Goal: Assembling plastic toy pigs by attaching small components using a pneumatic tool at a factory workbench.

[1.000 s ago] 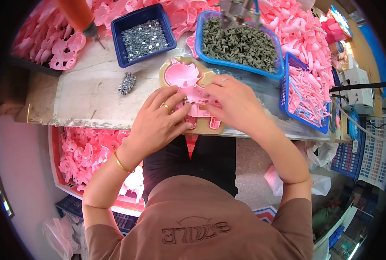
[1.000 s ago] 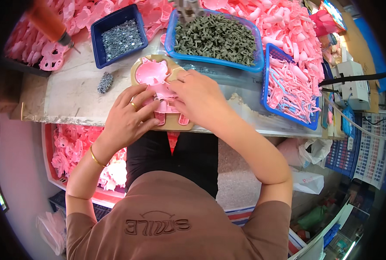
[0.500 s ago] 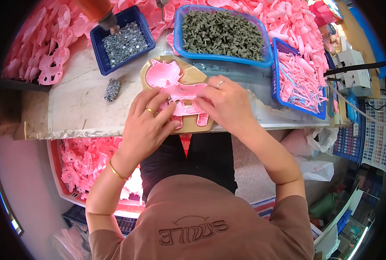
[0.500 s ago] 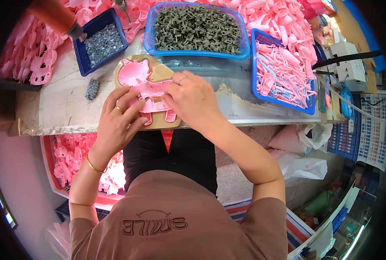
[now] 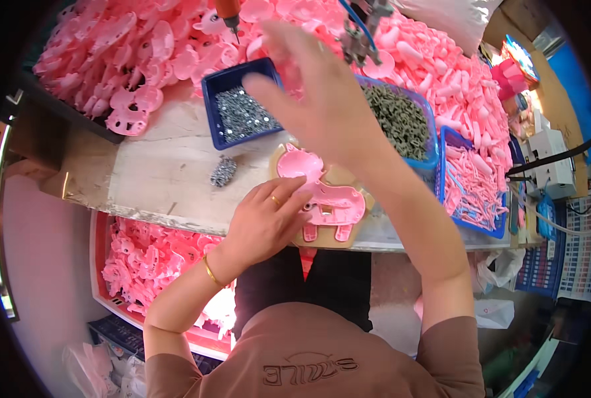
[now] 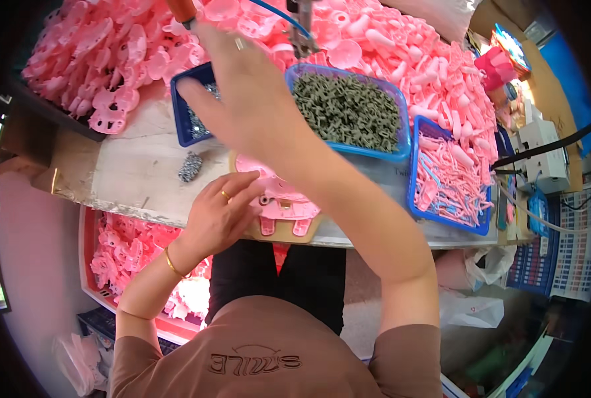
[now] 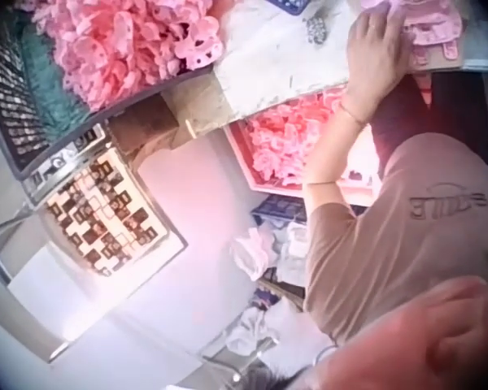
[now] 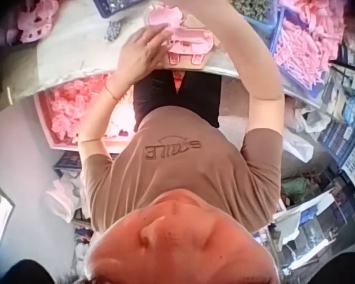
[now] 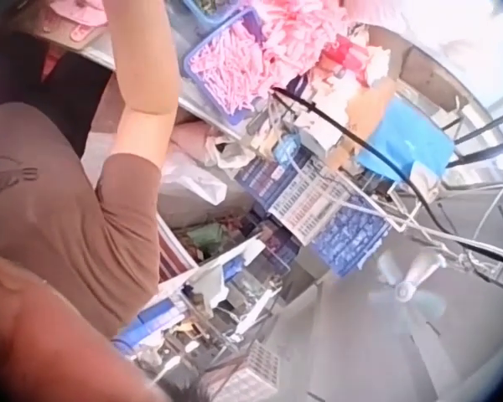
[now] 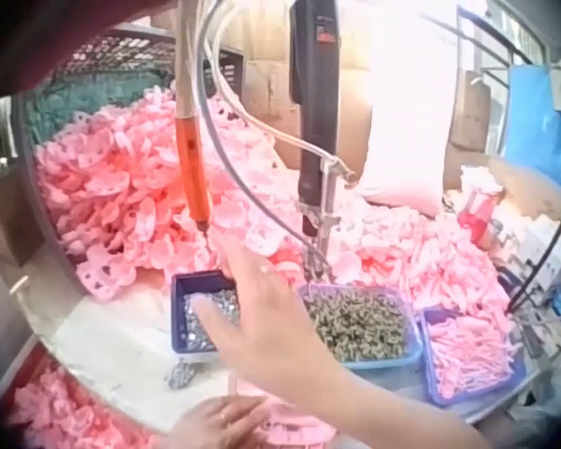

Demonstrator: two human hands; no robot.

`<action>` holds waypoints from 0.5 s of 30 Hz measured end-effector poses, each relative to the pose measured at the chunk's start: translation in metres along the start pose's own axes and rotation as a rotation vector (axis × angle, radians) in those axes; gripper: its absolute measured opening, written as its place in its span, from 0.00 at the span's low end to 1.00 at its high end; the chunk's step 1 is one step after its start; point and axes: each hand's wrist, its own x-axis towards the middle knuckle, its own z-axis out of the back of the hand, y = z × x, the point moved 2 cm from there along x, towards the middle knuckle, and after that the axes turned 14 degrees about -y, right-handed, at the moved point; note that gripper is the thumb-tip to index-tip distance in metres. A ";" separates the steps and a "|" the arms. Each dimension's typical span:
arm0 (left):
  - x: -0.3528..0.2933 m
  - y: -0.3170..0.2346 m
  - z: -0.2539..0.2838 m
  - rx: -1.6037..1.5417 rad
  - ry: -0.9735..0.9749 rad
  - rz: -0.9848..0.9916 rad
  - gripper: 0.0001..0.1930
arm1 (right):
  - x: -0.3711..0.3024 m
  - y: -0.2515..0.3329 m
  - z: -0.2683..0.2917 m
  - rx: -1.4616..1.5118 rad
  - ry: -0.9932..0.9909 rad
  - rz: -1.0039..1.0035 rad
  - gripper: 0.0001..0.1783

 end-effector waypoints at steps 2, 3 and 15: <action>0.008 0.018 0.007 -0.022 -0.091 0.034 0.12 | 0.045 0.001 -0.039 0.029 -0.073 -0.036 0.31; 0.018 0.026 0.006 -0.026 -0.094 0.016 0.12 | 0.070 -0.011 -0.063 0.088 -0.256 0.050 0.33; 0.071 0.154 -0.021 0.242 0.164 0.159 0.09 | 0.099 0.002 -0.131 0.177 -0.024 -0.071 0.38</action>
